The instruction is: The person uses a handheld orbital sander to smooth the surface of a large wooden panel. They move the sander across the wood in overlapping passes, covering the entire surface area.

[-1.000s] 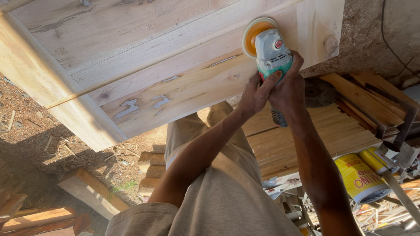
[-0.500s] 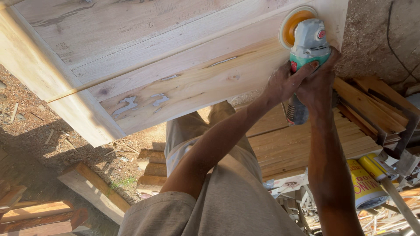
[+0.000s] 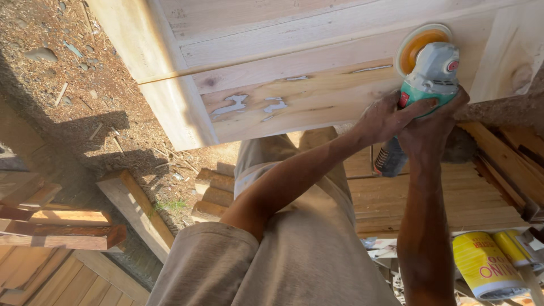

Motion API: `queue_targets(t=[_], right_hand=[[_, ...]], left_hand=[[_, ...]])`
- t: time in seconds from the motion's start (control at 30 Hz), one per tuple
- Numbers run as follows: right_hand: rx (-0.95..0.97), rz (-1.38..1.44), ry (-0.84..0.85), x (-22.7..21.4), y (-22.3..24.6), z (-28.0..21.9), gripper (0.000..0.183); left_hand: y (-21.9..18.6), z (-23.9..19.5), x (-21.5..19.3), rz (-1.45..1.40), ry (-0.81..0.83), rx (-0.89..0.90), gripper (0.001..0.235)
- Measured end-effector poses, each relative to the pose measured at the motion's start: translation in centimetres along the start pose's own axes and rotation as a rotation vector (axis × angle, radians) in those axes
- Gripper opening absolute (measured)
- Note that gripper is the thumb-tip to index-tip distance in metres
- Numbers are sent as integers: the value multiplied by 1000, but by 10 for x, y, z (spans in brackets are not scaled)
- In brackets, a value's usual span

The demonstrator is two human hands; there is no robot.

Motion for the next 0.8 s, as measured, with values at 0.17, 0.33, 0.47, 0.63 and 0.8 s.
queue_targets(t=[0.17, 0.33, 0.47, 0.63, 0.8], right_hand=[[38, -53, 29, 43, 41, -31, 79], [32, -133, 82, 89, 92, -57, 92], [31, -140, 145, 124, 130, -72, 93], [-44, -142, 227, 165, 176, -87, 96], [-105, -166, 308, 204, 214, -101, 102]], left_hand=[[8, -43, -61, -37, -8, -11, 74], [20, -80, -122, -150, -58, -62, 70], [21, -111, -169, -232, -95, -36, 61], [15, -142, -221, -374, -130, 65, 52], [29, -163, -267, -444, -205, 54, 50]])
Point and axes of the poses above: each hand's wrist, its own z-axis towards the middle knuckle, its own x-axis out of the palm, y = z × x, the point moved 10 cm from there along z, towards the middle knuckle, and after that the axes turned 8 degrees about -y, right-handed, at the moved point
